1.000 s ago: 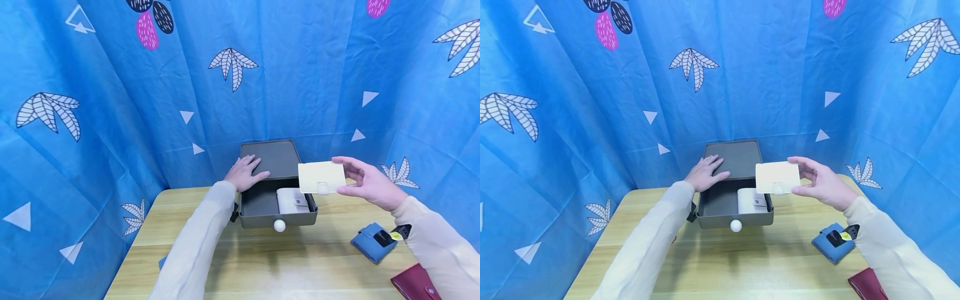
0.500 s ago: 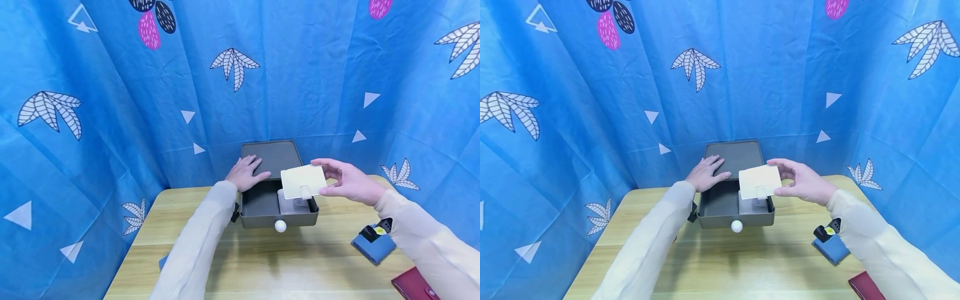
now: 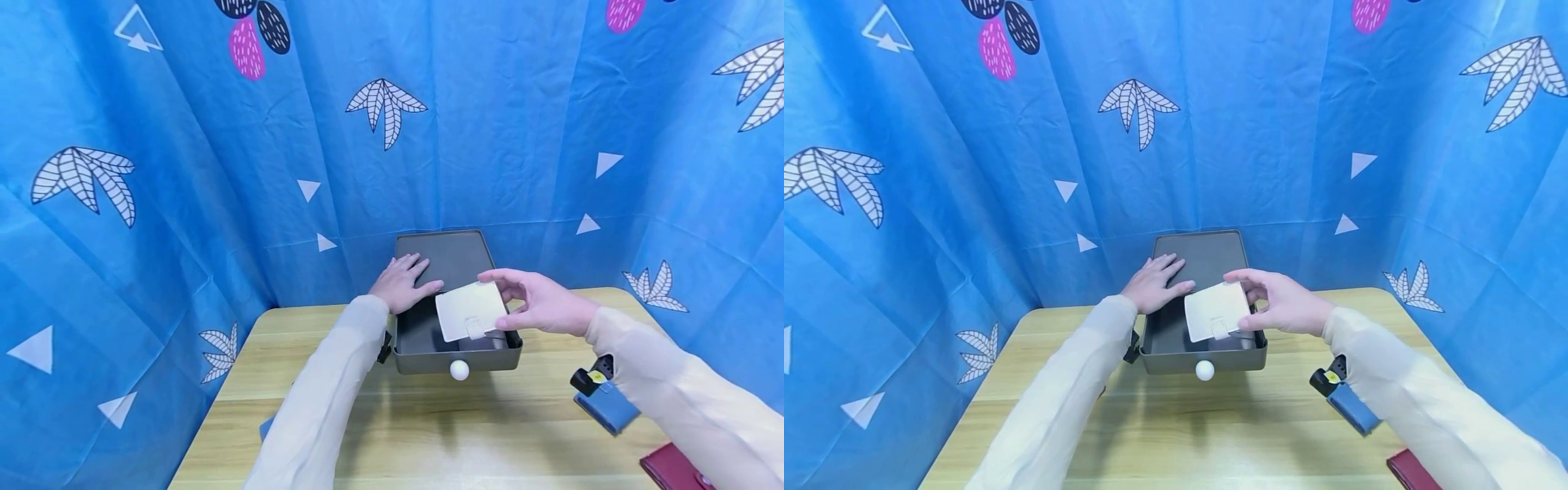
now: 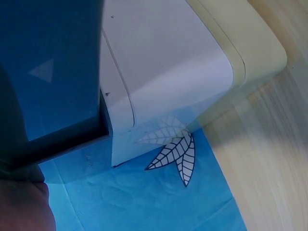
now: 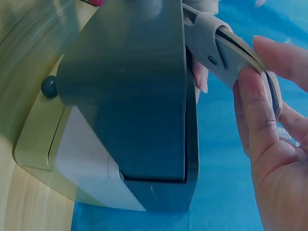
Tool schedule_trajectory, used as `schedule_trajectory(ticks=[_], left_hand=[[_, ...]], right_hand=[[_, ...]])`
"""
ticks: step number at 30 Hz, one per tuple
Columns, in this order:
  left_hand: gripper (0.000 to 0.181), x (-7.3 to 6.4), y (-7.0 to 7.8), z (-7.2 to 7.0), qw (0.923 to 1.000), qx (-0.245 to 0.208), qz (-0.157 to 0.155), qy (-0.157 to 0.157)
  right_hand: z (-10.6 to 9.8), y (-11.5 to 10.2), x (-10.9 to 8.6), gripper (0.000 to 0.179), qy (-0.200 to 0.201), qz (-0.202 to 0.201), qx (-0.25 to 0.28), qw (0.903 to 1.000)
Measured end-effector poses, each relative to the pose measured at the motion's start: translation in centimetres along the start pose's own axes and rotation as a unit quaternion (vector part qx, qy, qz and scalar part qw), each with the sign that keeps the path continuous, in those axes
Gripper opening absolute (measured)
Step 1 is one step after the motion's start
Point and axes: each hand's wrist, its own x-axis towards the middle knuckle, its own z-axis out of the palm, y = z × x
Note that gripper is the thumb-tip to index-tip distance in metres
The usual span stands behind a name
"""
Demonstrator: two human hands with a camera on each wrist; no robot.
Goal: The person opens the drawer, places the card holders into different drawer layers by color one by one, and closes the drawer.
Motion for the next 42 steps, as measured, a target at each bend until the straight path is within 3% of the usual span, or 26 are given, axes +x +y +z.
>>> schedule_trajectory(ticks=[7, 16, 31, 42], left_hand=[[0.086, 0.1, -0.1, 0.1, 1.0000, 0.008, 0.001, -0.001], [0.084, 0.1, -0.1, -0.2, 1.0000, -0.002, 0.004, -0.005], [0.085, -0.1, -0.1, -0.2, 0.9999, -0.004, 0.003, -0.015], [0.086, -0.1, -0.1, -0.3, 0.9999, -0.004, 0.004, -0.009]], right_hand=[[1.0, -0.4, 1.2, 0.070, -0.015, 0.009, 0.004, 0.9998], [2.0, -0.2, 2.2, 0.073, -0.053, -0.007, 0.011, 0.9985], [3.9, 0.6, 3.8, 0.074, -0.077, 0.016, 0.005, 0.9969], [4.9, 0.3, 4.4, 0.078, -0.083, 0.033, -0.037, 0.9953]])
